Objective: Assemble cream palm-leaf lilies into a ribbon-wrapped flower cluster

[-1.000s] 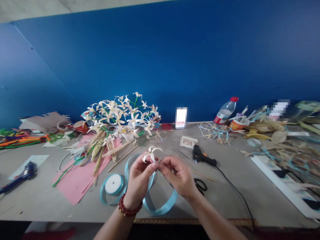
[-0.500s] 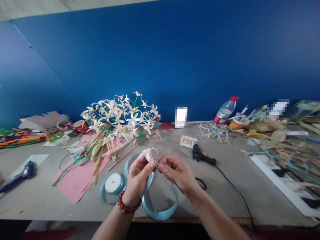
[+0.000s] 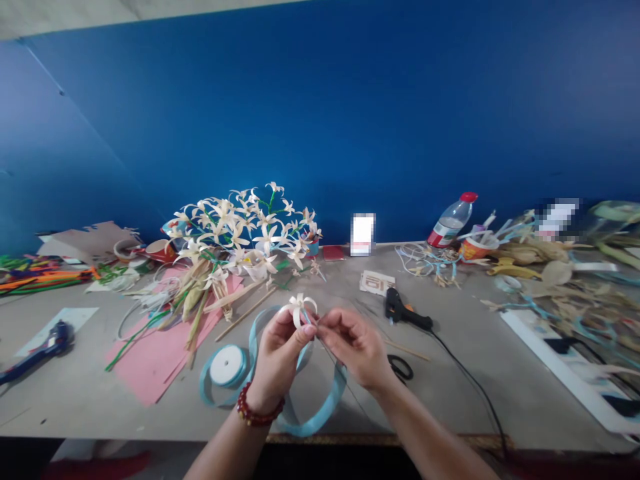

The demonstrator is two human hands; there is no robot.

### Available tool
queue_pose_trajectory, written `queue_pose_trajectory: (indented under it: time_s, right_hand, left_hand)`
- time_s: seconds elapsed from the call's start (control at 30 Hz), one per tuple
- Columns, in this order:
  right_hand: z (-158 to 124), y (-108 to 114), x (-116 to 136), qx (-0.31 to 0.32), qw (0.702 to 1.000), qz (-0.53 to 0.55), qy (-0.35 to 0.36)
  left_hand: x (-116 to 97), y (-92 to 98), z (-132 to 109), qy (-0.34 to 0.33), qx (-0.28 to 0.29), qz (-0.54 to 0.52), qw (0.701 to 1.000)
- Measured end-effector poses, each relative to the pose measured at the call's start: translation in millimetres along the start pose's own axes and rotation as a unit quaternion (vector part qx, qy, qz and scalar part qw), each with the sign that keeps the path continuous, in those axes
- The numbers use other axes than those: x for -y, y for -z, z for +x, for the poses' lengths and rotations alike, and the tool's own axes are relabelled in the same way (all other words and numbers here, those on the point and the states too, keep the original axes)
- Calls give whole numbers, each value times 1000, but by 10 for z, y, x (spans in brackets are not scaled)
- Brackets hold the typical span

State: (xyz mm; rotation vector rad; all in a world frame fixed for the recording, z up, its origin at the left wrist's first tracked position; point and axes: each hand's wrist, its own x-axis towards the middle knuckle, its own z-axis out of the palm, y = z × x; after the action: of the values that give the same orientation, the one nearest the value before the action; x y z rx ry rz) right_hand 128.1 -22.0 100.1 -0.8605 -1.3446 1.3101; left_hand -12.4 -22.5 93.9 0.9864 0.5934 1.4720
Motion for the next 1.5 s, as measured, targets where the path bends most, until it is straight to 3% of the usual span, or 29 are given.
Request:
queue_pose_trajectory:
  time_s: [0.23,0.4,0.67,0.87,1.23,1.5]
  right_hand:
    - [86,47,71,55,988,96,-110]
    - [136,83,98,74,982,108,-136]
    - [99,61,88,63,989,80,-109]
    - [84,65,100,87,991,65,-82]
    - [11,64,38,27,998,-46,-17]
    - [91,60,91,61,994,49,-77]
  left_hand:
    - [1,-19,16,1,-25,-9,1000]
    - [29,-17,22,0,-17,-39,999]
    - [-23,-9,18,13,6,-35,999]
    - [-35,-12,20,50,-15,-35,998]
    - [-20,-49,3,20,-45,6,999]
    - [-104,-68,20,49,-26,5,998]
